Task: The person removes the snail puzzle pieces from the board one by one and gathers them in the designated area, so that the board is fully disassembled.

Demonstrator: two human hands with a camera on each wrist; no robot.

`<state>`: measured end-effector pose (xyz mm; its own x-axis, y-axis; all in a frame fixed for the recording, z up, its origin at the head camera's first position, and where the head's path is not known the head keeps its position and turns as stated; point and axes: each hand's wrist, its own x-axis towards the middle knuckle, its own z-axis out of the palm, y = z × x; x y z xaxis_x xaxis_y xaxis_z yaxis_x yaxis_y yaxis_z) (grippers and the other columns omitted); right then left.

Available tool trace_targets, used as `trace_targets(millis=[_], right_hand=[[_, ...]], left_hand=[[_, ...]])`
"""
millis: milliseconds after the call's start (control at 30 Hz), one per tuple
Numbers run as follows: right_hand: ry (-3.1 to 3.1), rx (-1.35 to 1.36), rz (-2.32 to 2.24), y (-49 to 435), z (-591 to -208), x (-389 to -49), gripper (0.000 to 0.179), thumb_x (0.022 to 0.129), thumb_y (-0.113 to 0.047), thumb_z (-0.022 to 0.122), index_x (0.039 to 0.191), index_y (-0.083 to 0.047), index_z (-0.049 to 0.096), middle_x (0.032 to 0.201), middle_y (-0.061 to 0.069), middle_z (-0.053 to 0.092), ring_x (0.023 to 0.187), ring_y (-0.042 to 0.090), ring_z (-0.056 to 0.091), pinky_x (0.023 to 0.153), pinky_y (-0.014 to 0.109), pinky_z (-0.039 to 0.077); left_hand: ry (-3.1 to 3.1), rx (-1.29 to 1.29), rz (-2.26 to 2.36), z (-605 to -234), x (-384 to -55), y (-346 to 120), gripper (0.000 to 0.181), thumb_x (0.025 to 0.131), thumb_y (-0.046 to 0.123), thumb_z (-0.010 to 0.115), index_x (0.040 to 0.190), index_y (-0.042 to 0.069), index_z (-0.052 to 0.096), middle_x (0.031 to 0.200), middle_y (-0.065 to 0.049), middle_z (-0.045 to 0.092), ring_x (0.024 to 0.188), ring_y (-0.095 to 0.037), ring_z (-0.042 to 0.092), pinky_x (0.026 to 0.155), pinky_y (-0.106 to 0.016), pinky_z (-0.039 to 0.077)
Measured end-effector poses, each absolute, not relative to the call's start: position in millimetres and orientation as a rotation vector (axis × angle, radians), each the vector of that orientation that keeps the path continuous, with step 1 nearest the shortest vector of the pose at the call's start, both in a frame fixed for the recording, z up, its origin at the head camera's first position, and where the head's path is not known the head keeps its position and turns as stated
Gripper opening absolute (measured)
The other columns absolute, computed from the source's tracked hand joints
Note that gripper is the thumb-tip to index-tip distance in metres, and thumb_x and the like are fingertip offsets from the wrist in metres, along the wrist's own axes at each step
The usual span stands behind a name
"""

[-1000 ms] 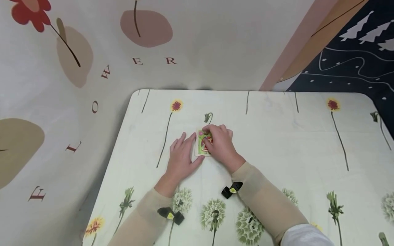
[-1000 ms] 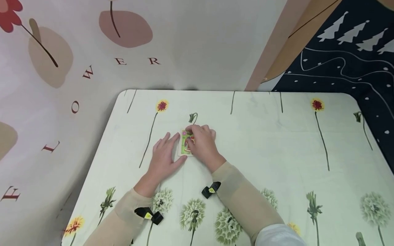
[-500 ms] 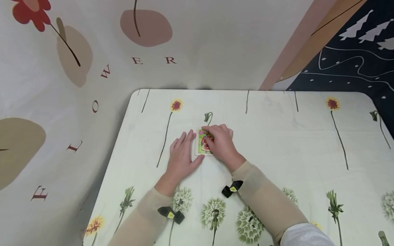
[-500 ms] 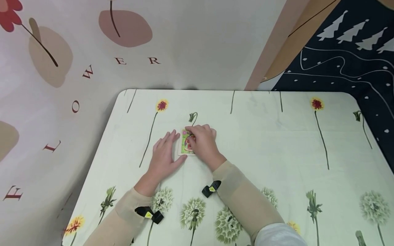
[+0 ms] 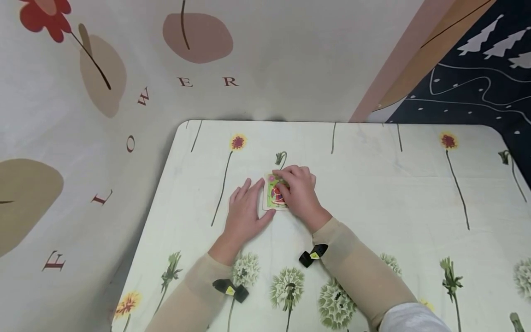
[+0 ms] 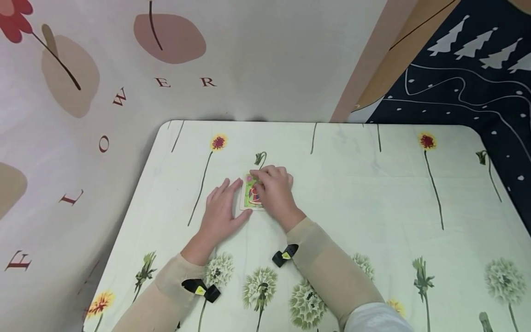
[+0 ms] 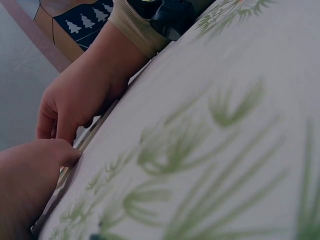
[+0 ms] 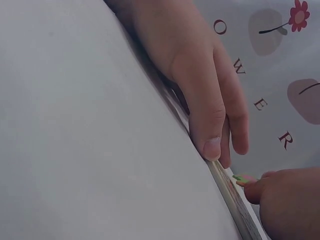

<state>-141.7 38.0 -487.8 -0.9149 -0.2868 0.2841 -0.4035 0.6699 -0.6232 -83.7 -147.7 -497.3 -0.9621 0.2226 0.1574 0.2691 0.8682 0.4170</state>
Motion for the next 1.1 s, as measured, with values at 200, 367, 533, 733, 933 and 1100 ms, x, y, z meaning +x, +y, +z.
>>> trace_targets(millis=[200,367,533,733,933,1100], right_hand=[[-2.721,0.572,1.071,45.5,-487.8,-141.6,0.036,0.096,-0.023,0.066,0.132,-0.024,0.065,0.118,0.000,0.059,0.111,0.025,0.045,0.096,0.050,0.027],[-2.733,0.544,1.096,50.5,-488.9,-142.7,0.038,0.096,-0.026,0.067,0.133,-0.023,0.063,0.107,-0.001,0.060,0.109,0.025,0.045,0.094,0.050,0.028],[-2.733,0.521,1.155,53.0,-489.2,-143.9,0.037,0.096,-0.022,0.066,0.133,-0.020,0.062,0.102,-0.001,0.059,0.107,0.024,0.044,0.092,0.048,0.029],[-2.762,0.519,1.148,54.2,-489.7,-145.2,0.037,0.099,-0.020,0.060,0.136,-0.020,0.058,0.106,-0.001,0.058,0.110,0.025,0.043,0.092,0.047,0.030],[-2.763,0.488,1.152,68.7,-488.4,-142.8,0.037,0.099,-0.019,0.060,0.136,-0.017,0.058,0.106,0.001,0.057,0.113,0.027,0.041,0.094,0.049,0.028],[-2.756,0.449,1.169,83.0,-490.3,-141.9,0.036,0.100,-0.019,0.058,0.136,-0.016,0.058,0.107,0.003,0.055,0.112,0.028,0.040,0.097,0.049,0.028]], left_hand=[[-2.916,-0.427,-0.655,-496.6,-82.3,-146.5,0.070,0.089,0.048,0.064,0.149,0.017,0.045,0.154,-0.002,0.047,0.152,-0.033,0.028,0.119,-0.058,0.023],[-2.914,-0.432,-0.632,-497.2,-80.8,-146.8,0.065,0.089,0.049,0.063,0.143,0.016,0.051,0.154,-0.002,0.048,0.151,-0.033,0.029,0.119,-0.059,0.025],[-2.916,-0.441,-0.631,-498.2,-82.2,-149.0,0.066,0.088,0.051,0.064,0.143,0.017,0.051,0.155,-0.002,0.047,0.151,-0.034,0.028,0.119,-0.059,0.024],[-2.917,-0.434,-0.619,-501.7,-84.1,-151.3,0.066,0.088,0.051,0.064,0.143,0.018,0.050,0.155,0.000,0.046,0.152,-0.032,0.027,0.119,-0.058,0.023],[-2.903,-0.458,-0.641,-502.1,-84.4,-146.3,0.065,0.088,0.051,0.063,0.143,0.018,0.051,0.154,-0.002,0.047,0.151,-0.034,0.028,0.118,-0.059,0.025],[-2.928,-0.425,-0.638,-499.8,-83.6,-148.5,0.067,0.087,0.051,0.065,0.144,0.019,0.050,0.156,0.000,0.045,0.152,-0.032,0.026,0.120,-0.057,0.022]])
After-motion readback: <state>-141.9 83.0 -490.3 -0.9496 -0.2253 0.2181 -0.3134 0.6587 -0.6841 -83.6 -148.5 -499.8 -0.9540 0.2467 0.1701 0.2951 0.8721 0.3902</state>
